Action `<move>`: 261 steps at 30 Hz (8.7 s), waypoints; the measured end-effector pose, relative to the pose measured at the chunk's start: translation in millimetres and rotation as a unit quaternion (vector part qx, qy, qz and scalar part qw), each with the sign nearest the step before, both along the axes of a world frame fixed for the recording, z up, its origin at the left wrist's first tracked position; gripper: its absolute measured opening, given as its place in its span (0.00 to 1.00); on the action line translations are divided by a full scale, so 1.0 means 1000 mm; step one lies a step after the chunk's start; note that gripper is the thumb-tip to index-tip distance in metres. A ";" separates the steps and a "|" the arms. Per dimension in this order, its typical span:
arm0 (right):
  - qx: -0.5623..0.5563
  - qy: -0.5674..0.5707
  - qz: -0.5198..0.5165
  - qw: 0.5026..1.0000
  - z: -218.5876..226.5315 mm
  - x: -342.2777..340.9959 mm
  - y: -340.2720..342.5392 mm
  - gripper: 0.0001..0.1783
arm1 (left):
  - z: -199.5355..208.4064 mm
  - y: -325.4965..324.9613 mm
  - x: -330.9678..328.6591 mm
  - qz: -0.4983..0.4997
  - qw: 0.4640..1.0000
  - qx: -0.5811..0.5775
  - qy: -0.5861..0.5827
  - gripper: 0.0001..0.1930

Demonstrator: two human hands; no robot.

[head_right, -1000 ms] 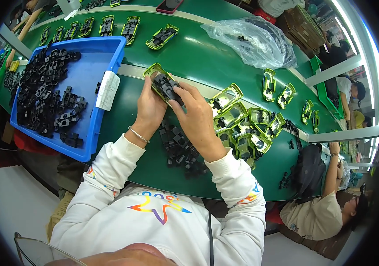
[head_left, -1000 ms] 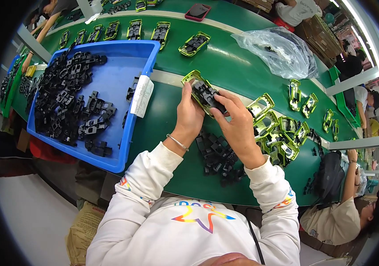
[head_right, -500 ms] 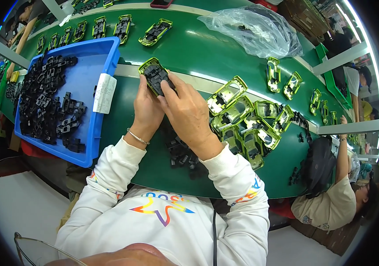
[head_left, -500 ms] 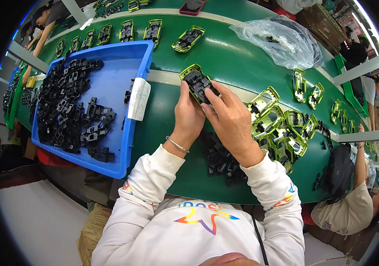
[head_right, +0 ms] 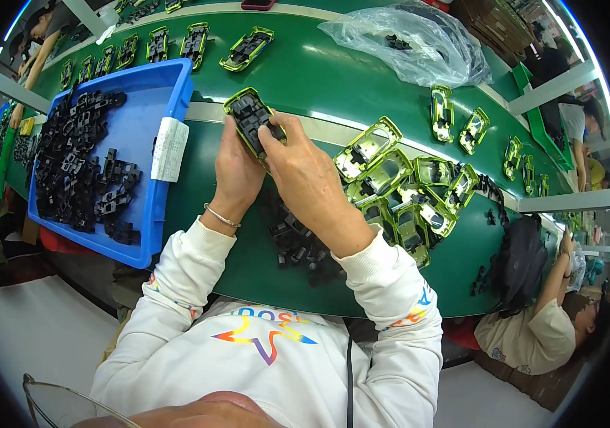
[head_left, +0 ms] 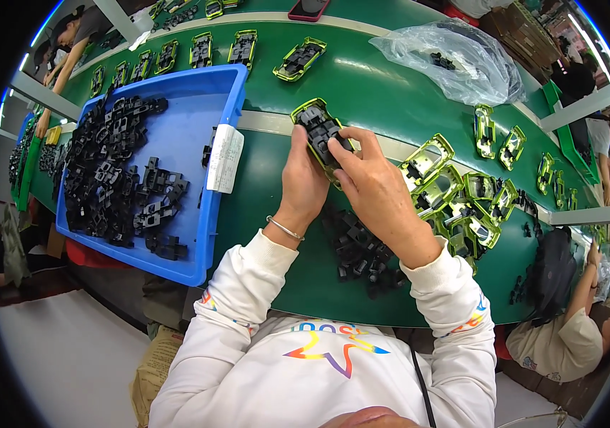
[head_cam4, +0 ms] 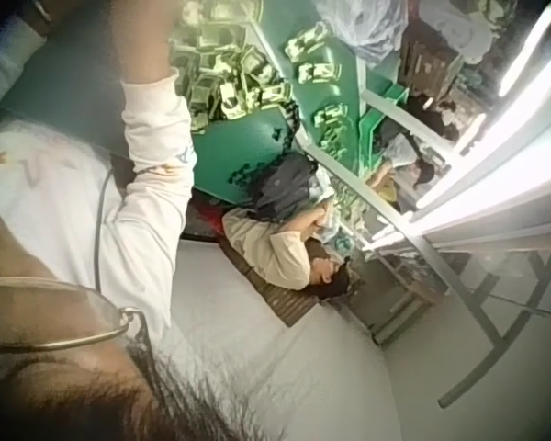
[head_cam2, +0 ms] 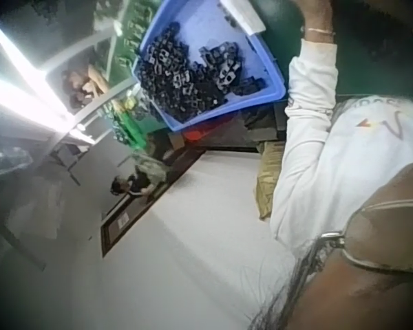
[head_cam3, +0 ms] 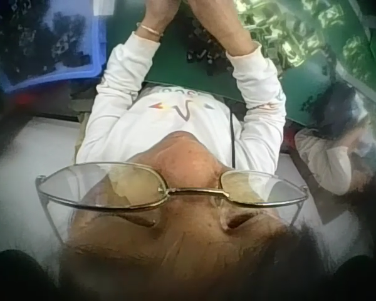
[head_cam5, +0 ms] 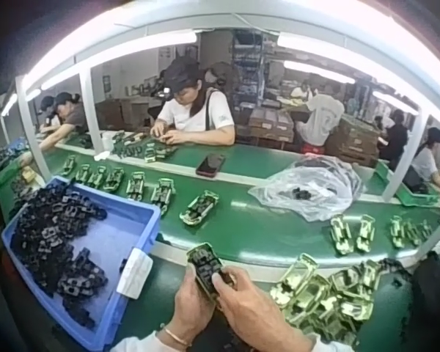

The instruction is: The person assembles toy cars by picking up car bodies, fitting black plastic interior components into them by hand, and placing the assembled cars on the table.

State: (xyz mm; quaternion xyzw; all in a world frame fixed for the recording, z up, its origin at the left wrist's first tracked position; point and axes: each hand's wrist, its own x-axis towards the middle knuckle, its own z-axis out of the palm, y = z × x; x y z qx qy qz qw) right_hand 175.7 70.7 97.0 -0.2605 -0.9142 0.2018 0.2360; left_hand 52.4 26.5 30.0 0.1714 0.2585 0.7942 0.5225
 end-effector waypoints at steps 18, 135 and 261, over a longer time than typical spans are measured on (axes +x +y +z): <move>0.072 0.005 0.018 0.997 0.003 0.002 -0.007 0.20 | -0.003 0.001 0.007 0.025 0.999 -0.008 0.022 0.18; 0.002 0.024 -0.022 0.999 0.006 0.014 0.017 0.27 | -0.009 0.002 0.002 0.016 0.997 -0.054 -0.046 0.25; 0.058 -0.256 -0.330 0.907 -0.071 0.177 0.469 0.30 | 0.025 0.115 0.023 -0.043 0.879 -0.201 0.430 0.34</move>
